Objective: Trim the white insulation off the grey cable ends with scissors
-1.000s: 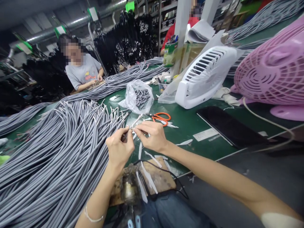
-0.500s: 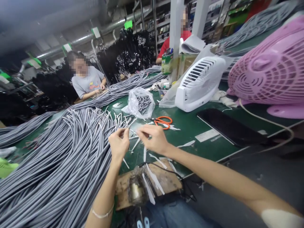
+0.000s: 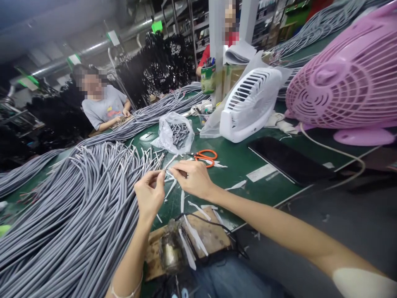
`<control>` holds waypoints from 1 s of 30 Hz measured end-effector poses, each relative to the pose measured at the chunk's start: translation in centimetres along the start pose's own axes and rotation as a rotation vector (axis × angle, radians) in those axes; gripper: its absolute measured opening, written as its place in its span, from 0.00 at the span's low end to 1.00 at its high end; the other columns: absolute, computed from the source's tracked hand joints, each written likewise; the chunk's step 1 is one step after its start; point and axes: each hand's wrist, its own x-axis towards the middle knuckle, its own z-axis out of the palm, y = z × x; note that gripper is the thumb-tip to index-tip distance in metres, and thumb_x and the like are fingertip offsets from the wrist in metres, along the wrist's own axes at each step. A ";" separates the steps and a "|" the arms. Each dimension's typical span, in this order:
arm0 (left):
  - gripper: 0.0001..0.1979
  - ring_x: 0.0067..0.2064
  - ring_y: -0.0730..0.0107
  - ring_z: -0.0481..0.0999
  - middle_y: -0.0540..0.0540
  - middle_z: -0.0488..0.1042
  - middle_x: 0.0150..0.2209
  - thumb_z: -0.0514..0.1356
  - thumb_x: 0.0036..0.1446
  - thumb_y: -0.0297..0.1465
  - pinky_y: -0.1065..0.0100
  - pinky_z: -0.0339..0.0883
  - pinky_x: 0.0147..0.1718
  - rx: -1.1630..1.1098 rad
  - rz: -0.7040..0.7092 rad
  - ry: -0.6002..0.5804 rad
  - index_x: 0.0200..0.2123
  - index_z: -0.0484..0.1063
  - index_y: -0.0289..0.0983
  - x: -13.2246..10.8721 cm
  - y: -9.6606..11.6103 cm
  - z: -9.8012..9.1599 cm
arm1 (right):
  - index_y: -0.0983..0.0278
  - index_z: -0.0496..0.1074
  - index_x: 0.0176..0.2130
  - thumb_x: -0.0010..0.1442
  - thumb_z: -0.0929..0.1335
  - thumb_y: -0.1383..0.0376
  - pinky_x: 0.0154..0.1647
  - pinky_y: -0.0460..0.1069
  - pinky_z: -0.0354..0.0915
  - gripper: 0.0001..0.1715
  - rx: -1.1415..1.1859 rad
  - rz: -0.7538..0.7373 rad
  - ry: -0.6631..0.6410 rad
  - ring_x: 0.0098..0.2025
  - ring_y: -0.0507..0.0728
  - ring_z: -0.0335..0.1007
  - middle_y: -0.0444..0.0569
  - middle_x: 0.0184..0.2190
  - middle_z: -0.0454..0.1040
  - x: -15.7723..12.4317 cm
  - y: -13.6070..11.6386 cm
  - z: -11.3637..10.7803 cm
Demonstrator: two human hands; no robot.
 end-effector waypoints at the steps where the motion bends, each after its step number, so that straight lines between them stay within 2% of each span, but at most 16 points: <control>1: 0.10 0.23 0.72 0.74 0.48 0.75 0.21 0.57 0.49 0.34 0.75 0.66 0.22 0.015 0.025 -0.009 0.25 0.73 0.34 -0.1 0.0 0.1 | 0.67 0.71 0.22 0.59 0.62 0.65 0.24 0.44 0.51 0.17 0.032 0.026 -0.017 0.20 0.48 0.58 0.43 0.18 0.67 0.0 0.0 0.0; 4: 0.08 0.23 0.72 0.74 0.47 0.75 0.22 0.57 0.50 0.33 0.74 0.66 0.24 0.115 0.124 -0.011 0.26 0.72 0.34 -0.7 0.2 0.3 | 0.67 0.71 0.23 0.59 0.62 0.65 0.21 0.43 0.50 0.17 0.136 0.117 -0.060 0.19 0.47 0.57 0.43 0.17 0.67 0.1 0.3 0.1; 6: 0.08 0.22 0.72 0.73 0.48 0.75 0.22 0.56 0.50 0.32 0.74 0.65 0.25 0.182 0.161 0.005 0.26 0.71 0.35 -0.9 0.3 0.4 | 0.68 0.71 0.22 0.59 0.62 0.65 0.20 0.43 0.50 0.18 0.150 0.114 -0.045 0.18 0.47 0.56 0.43 0.16 0.66 -0.1 0.3 0.2; 9: 0.07 0.22 0.73 0.71 0.49 0.73 0.21 0.55 0.50 0.31 0.74 0.63 0.24 0.168 0.101 0.003 0.25 0.71 0.36 -0.6 0.1 0.4 | 0.67 0.71 0.22 0.60 0.61 0.65 0.22 0.44 0.52 0.19 0.070 -0.058 0.063 0.18 0.48 0.57 0.44 0.16 0.66 -0.6 -0.4 0.3; 12: 0.07 0.23 0.72 0.69 0.49 0.71 0.19 0.57 0.46 0.30 0.73 0.61 0.24 0.084 -0.106 0.020 0.20 0.69 0.35 0.5 -0.9 0.4 | 0.67 0.71 0.23 0.60 0.61 0.66 0.23 0.44 0.55 0.18 0.109 -0.362 0.115 0.20 0.49 0.59 0.45 0.17 0.67 -1.2 -1.6 0.4; 14: 0.07 0.21 0.73 0.66 0.50 0.67 0.16 0.57 0.44 0.29 0.73 0.58 0.22 0.016 -0.232 0.009 0.17 0.68 0.35 1.2 -1.6 0.2 | 0.66 0.72 0.25 0.61 0.61 0.65 0.24 0.44 0.56 0.17 0.168 -0.437 0.095 0.20 0.49 0.60 0.45 0.17 0.68 -1.3 -2.0 0.4; 17: 0.10 0.15 0.78 0.59 0.54 0.61 0.14 0.55 0.47 0.33 0.75 0.51 0.16 -0.094 -0.285 -0.051 0.21 0.69 0.34 1.4 -1.8 0.1 | 0.67 0.71 0.24 0.60 0.62 0.66 0.23 0.44 0.55 0.16 0.054 -0.203 0.074 0.19 0.49 0.59 0.45 0.18 0.68 -0.9 -1.3 0.3; 20: 0.13 0.12 0.83 0.47 0.58 0.54 0.13 0.56 0.46 0.38 0.76 0.41 0.12 -0.370 -0.404 -0.161 0.24 0.68 0.33 1.0 -1.0 0.0 | 0.66 0.71 0.24 0.60 0.62 0.66 0.23 0.44 0.53 0.16 -0.044 -0.042 0.042 0.19 0.49 0.59 0.44 0.18 0.67 -0.4 0.0 0.2; 23: 0.15 0.13 0.86 0.45 0.59 0.53 0.13 0.61 0.40 0.41 0.78 0.36 0.12 -0.561 -0.477 -0.207 0.24 0.67 0.33 0.7 -0.2 -0.1 | 0.65 0.71 0.24 0.60 0.62 0.65 0.24 0.44 0.52 0.16 -0.067 -0.010 -0.016 0.20 0.49 0.59 0.44 0.18 0.67 -0.3 0.5 0.2; 30: 0.18 0.13 0.86 0.45 0.59 0.53 0.13 0.62 0.40 0.43 0.78 0.37 0.12 -0.562 -0.445 -0.249 0.23 0.66 0.33 0.5 0.1 0.2 | 0.66 0.72 0.25 0.60 0.62 0.65 0.24 0.44 0.52 0.16 0.003 0.030 -0.036 0.20 0.49 0.59 0.45 0.19 0.68 -0.5 0.0 0.4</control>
